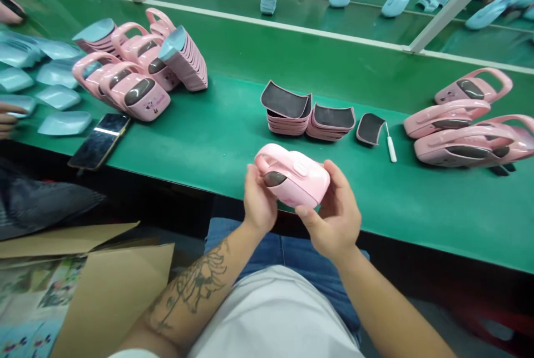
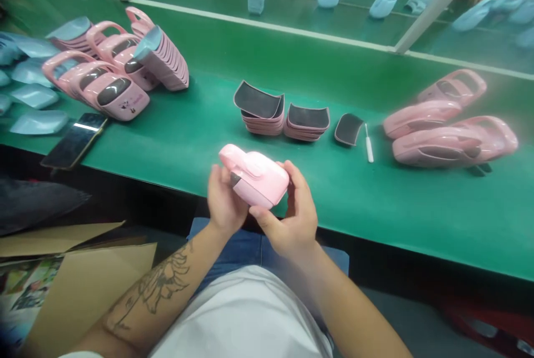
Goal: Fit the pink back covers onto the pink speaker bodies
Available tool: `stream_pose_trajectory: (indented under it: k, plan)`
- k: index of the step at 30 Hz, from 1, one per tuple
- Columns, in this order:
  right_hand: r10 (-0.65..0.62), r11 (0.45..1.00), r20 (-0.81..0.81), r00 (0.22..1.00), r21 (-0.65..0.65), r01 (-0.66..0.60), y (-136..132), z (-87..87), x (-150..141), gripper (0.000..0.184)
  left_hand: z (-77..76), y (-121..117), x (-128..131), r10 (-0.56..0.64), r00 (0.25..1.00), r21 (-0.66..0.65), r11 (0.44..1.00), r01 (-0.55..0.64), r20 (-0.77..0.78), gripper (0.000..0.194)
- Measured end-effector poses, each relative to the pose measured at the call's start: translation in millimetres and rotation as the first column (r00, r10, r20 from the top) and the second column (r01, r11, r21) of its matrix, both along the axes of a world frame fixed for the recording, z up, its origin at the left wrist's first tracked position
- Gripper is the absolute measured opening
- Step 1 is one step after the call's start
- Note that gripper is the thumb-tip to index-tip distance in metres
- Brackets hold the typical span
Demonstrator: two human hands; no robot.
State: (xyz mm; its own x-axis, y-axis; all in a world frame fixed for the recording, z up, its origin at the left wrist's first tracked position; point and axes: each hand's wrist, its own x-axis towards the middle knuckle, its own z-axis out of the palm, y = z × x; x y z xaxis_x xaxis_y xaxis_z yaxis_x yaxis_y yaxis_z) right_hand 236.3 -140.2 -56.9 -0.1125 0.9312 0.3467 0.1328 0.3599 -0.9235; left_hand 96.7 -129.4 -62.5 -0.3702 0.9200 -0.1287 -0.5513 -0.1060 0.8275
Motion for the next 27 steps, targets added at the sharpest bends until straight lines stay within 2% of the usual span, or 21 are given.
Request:
stream_pose_trajectory:
  k: [1,2,3,4,6,7,8,9,11,16,22,27]
  plan:
    - [0.051,0.999,-0.014,0.999,0.005,-0.051,4,-0.1,6,0.085,1.1,-1,-11,0.027,0.976,0.108,0.994,-0.003,-0.217,0.070]
    - [0.109,0.994,-0.017,0.994,0.002,-0.109,8,-0.5,13,0.084,3.9,-2,-24,0.057,0.896,0.207,0.977,0.040,-0.441,0.074]
    - [0.168,0.986,-0.014,0.986,-0.010,-0.168,12,-1.4,21,0.083,8.1,-2,-36,0.056,0.764,0.252,0.957,0.142,-0.643,0.081]
    - [0.221,0.975,-0.012,0.975,-0.029,-0.222,15,-2.8,28,0.081,13.2,-2,-46,0.023,0.618,0.239,0.933,0.270,-0.786,0.087]
    - [0.304,0.950,-0.022,0.953,-0.075,-0.304,18,-6.7,40,0.079,24.0,-1,-60,-0.063,0.383,0.127,0.884,0.449,-0.921,0.092]
    - [0.330,0.939,-0.034,0.943,-0.090,-0.332,19,-8.7,43,0.079,28.5,-1,-62,-0.109,0.313,0.064,0.866,0.496,-0.944,0.092]
    - [0.350,0.931,-0.045,0.936,-0.100,-0.352,19,-10.4,46,0.079,31.9,-1,-62,-0.148,0.278,0.016,0.858,0.514,-0.949,0.091]
    - [0.364,0.924,-0.054,0.930,-0.109,-0.367,19,-11.5,47,0.078,34.1,-1,-59,-0.180,0.270,-0.016,0.858,0.514,-0.946,0.090]
    - [0.378,0.914,-0.069,0.923,-0.127,-0.384,17,-11.8,46,0.077,35.7,-1,-52,-0.219,0.303,-0.044,0.869,0.492,-0.928,0.087]
    - [0.348,0.923,-0.049,0.936,-0.156,-0.351,16,-5.1,39,0.080,36.5,-3,-40,-0.238,0.368,-0.053,0.892,0.448,-0.899,0.076]
    - [0.300,0.919,-0.080,0.951,-0.245,-0.310,17,2.2,36,0.076,36.4,-10,-34,-0.290,0.432,-0.124,0.920,0.373,-0.854,0.078]
    - [0.261,0.929,-0.047,0.964,-0.258,-0.264,16,7.5,35,0.070,29.7,-15,-28,-0.227,0.484,-0.080,0.949,0.305,-0.845,0.074]
